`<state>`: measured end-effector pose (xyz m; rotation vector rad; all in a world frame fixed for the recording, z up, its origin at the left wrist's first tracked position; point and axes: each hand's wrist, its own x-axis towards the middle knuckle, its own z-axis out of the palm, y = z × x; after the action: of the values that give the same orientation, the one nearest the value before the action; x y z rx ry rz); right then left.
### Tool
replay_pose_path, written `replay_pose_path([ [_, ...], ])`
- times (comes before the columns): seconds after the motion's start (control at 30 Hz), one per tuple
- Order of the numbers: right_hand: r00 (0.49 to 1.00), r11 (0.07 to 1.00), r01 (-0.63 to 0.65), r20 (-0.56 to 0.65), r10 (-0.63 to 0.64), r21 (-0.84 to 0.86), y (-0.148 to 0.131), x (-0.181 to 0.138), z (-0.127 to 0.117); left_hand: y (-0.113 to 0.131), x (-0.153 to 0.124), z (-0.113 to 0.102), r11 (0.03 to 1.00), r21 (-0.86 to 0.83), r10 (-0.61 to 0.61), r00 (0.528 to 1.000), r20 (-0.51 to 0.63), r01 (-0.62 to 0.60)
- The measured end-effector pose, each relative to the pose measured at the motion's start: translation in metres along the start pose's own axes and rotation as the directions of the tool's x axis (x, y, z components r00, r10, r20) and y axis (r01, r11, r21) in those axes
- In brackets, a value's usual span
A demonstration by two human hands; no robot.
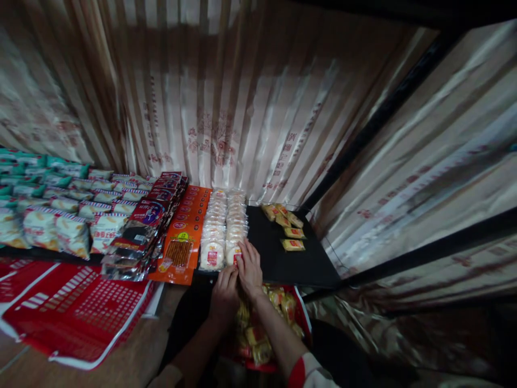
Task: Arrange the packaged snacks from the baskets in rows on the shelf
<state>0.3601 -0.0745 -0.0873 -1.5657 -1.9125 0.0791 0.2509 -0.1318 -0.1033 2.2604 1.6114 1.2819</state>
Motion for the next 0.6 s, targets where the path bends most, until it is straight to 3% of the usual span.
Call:
replay_pose_path([
  [0.27,1.0,1.0,-0.022,0.013,0.022,0.006,-0.005,0.0,-0.003,-0.004,-0.004,-0.018,0.981,0.056,-0.168,0.96,-0.224,0.185],
  [0.6,0.995,0.994,-0.101,0.008,0.101,-0.032,-0.015,0.002,-0.001,-0.02,0.008,-0.022,0.966,0.06,-0.243,0.961,-0.128,0.253],
])
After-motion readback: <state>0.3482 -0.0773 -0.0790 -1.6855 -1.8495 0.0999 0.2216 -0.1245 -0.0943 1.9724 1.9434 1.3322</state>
